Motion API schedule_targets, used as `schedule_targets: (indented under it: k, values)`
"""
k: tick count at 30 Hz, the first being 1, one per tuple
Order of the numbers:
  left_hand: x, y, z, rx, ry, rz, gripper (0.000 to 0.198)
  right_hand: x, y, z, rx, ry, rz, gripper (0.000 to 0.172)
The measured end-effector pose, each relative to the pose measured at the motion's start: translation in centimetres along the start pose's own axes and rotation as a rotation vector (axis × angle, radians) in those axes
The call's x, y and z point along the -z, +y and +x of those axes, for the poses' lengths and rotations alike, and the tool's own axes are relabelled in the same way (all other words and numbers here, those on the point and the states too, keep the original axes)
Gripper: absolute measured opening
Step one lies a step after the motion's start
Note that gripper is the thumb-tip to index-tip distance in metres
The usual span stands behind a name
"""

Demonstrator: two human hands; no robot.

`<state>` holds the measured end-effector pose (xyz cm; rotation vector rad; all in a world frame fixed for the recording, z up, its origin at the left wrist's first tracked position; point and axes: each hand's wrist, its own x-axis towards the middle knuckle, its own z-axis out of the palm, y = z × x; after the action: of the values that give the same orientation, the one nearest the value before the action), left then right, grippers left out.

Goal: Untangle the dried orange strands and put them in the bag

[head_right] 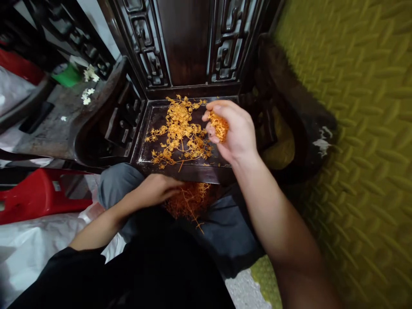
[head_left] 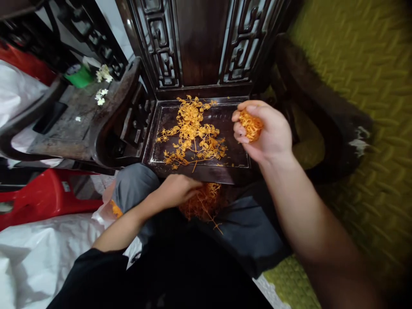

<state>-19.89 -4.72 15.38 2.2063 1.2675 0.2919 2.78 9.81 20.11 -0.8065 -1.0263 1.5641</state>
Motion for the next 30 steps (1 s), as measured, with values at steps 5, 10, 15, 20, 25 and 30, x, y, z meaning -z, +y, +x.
schedule_targets:
  k: [5, 10, 15, 20, 25, 30]
  values:
    - [2.5, 1.6, 5.4, -0.084, 0.777, 0.213, 0.07, -3.6, 2.0, -1.0, -0.211, -0.072, 0.282, 0.032]
    - [2.1, 0.5, 10.0, -0.279, 0.787, 0.418, 0.058, -5.0, 3.0, -2.4, -0.393, -0.297, 0.397, 0.062]
    - [3.7, -2.0, 9.8, -0.383, 0.908, 0.452, 0.022, -5.2, 3.4, -3.4, -0.499, -0.604, 0.337, 0.088]
    - [6.2, -2.2, 6.6, -0.454, 0.852, 0.508, 0.028, -5.3, 2.8, -3.9, -0.573, -0.827, 0.095, 0.097]
    - [8.0, -5.6, -3.2, -0.09, 1.105, 0.489, 0.026, -4.6, 3.7, -4.2, -0.61, -1.281, -0.532, 0.077]
    - [5.7, -10.6, -16.4, 0.735, 1.286, 0.41, 0.038, -4.1, 13.1, -8.1, -0.828, -1.612, -1.327, 0.042]
